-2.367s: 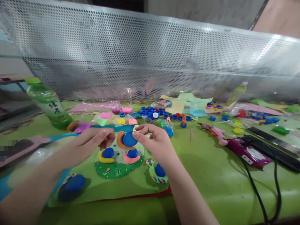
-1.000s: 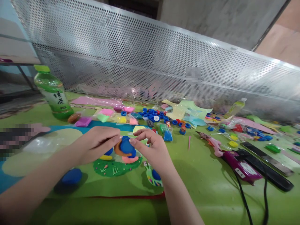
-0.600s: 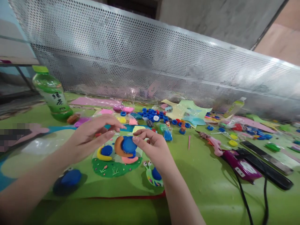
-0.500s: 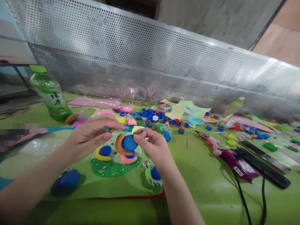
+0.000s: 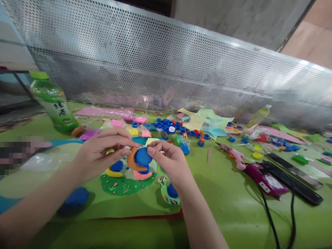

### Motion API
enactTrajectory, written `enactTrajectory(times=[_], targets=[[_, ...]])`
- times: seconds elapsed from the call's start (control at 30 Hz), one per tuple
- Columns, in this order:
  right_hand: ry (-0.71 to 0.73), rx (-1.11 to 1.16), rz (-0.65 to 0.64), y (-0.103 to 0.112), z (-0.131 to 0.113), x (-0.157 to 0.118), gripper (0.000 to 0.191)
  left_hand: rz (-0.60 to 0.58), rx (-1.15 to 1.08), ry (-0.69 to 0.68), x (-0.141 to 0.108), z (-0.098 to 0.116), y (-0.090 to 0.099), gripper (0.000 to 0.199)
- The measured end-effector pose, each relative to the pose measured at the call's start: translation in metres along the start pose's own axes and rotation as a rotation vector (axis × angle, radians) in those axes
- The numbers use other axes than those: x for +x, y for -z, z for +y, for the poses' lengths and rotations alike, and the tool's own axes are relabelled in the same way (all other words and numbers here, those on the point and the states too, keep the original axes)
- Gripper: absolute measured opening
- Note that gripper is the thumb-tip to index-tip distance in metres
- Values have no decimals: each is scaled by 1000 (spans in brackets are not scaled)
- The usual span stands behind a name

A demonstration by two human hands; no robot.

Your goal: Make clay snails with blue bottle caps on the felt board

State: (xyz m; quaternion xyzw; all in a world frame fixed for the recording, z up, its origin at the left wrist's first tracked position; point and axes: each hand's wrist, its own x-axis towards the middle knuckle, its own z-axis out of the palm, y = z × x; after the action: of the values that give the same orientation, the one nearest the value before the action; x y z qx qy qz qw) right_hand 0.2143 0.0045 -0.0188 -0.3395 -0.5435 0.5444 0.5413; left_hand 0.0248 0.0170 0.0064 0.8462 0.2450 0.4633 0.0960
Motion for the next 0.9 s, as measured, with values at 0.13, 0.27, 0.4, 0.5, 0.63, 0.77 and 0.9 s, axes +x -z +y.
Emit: enactTrajectory(times=[0.13,0.27,0.4,0.5,0.63,0.77,0.9], targets=[[-14,-1,-11,0,-1,0,28,21,65,-94,-1,-1,1,13],[-18,-7,-11,0,-1,0,27,19,110,-170,-2,-3,4,15],[-2,-18,18,0,0,1,29,31,95,14,-3,-1,4,22],[-5,-10,54,0,1,1,31,-94,42,223,-3,1,3,29],[4,-5,68,1,1,1,29,-221,152,133,-4,3,0,44],[11,-16,36,1,1,0,26,-143,330,35,-3,3,-2,48],[8,-25,12,0,1,0,27,-108,427,-46,-2,3,-2,43]])
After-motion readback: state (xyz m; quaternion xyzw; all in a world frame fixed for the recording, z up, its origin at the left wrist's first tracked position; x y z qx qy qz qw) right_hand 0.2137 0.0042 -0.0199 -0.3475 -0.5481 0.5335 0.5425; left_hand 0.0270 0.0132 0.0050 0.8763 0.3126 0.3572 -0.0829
